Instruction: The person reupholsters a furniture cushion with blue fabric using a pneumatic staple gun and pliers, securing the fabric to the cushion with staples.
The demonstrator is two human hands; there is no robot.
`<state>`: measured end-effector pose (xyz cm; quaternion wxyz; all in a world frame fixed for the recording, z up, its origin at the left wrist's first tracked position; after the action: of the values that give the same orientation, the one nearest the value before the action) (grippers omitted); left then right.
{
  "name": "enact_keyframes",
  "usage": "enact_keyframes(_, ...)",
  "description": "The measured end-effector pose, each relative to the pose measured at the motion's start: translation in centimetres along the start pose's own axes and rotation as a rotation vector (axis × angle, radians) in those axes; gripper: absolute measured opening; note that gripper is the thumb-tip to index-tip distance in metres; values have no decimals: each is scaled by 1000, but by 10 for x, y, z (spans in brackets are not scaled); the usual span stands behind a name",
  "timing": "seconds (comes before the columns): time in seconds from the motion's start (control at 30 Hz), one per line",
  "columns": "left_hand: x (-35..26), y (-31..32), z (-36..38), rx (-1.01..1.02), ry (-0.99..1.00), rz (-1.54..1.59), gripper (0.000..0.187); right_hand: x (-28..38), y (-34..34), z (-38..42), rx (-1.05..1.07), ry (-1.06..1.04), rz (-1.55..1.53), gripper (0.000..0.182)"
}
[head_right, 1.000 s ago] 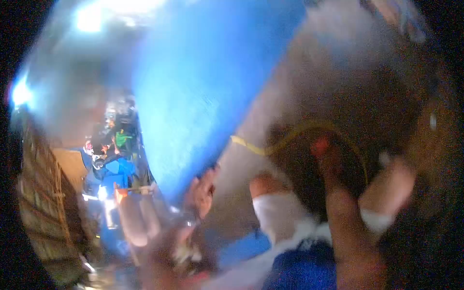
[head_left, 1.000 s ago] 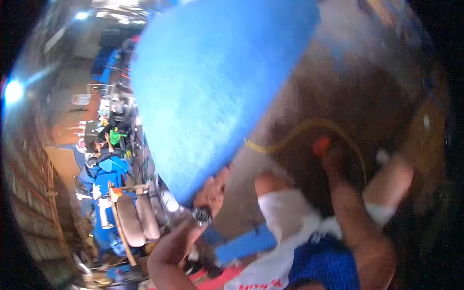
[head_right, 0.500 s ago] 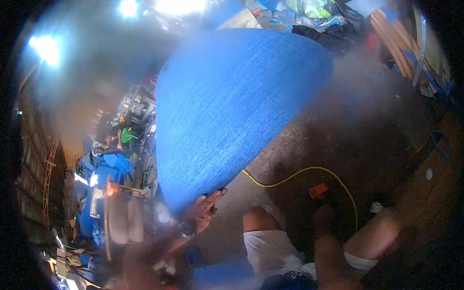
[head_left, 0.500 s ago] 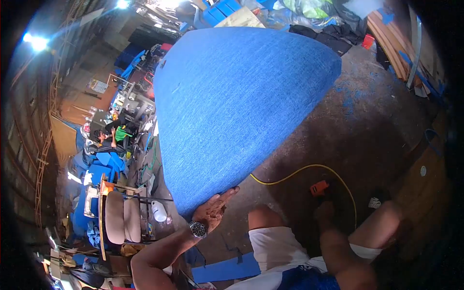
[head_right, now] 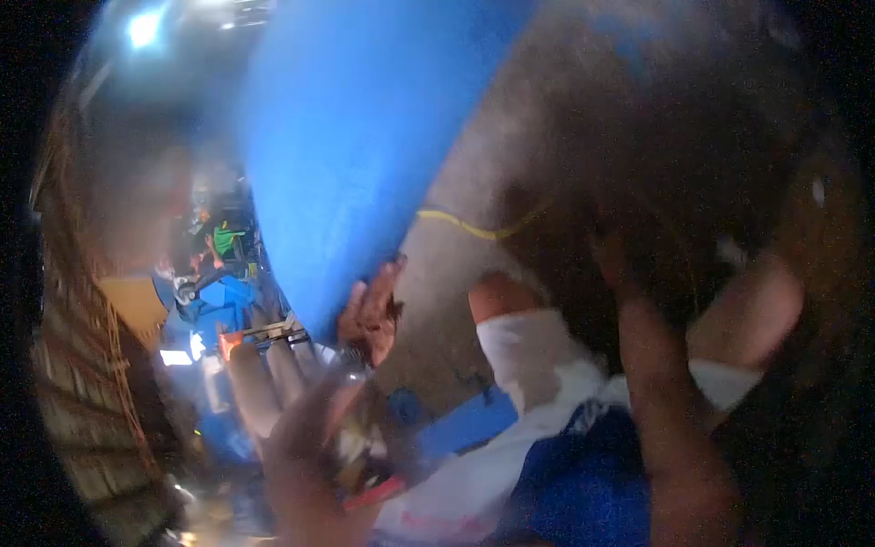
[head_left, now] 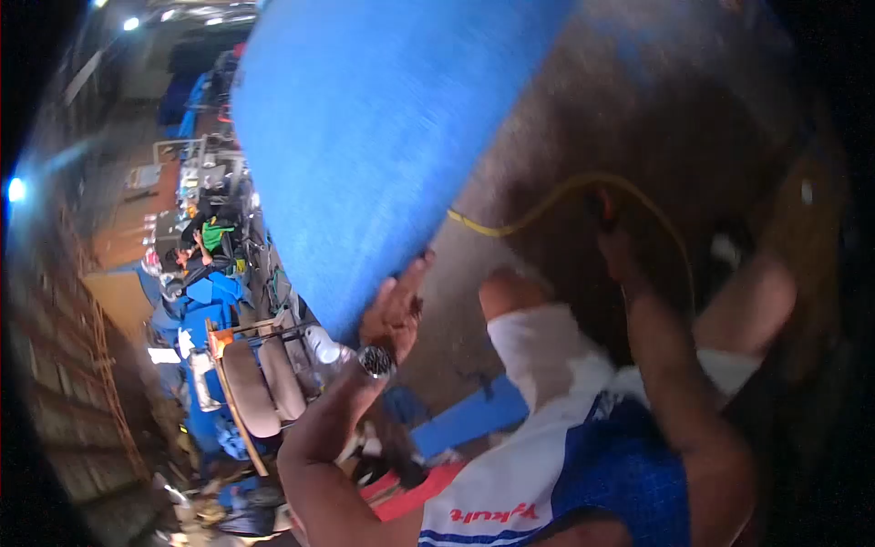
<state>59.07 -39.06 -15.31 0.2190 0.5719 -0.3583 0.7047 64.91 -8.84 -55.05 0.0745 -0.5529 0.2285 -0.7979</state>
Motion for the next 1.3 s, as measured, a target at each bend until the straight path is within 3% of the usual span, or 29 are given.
enact_keyframes(0.17,-3,-3,-8,3,25,-40,71,140,-65,22,-197,-13,-975,40)
enact_keyframes(0.23,-3,-1,-4,26,8,11,73,182,-76,44,-18,120,-1269,38)
enact_keyframes(0.33,-2,-5,-5,-11,13,65,71,204,-63,64,69,139,-1584,46)
enact_keyframes(0.4,-3,-5,-6,-14,13,91,72,223,-55,87,146,158,-1610,51)
enact_keyframes(0.47,-1,-7,-4,-16,18,101,72,236,-39,112,319,244,-1738,62)
enact_keyframes(0.6,-3,-5,-6,-3,10,160,71,242,17,122,502,393,-2258,60)
enact_keyframes(0.7,-2,-2,-4,52,21,243,69,251,30,127,618,333,-2161,65)
enact_keyframes(0.73,-3,1,-3,64,24,256,69,254,36,126,644,457,-2163,66)
enact_keyframes(0.87,-4,1,-3,144,23,261,65,267,33,127,666,428,-2207,66)
enact_keyframes(1.1,-5,2,-3,39,36,103,63,272,48,126,881,537,-2346,64)
enact_keyframes(1.23,-3,0,0,5,61,61,66,266,57,119,913,453,-2307,62)
enact_keyframes(1.3,-4,0,-4,-10,60,41,67,263,53,112,828,357,-2265,61)
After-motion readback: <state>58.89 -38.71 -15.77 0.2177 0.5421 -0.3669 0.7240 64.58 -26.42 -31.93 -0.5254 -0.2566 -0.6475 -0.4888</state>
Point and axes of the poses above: each hand's wrist, its own z-axis away from the middle knuckle, its own y-axis out of the palm, x = y × z, the point moved 4 cm from there along -z, towards the middle knuckle, and after that the axes turned 12 degrees about -y, right-handed, at the moved point
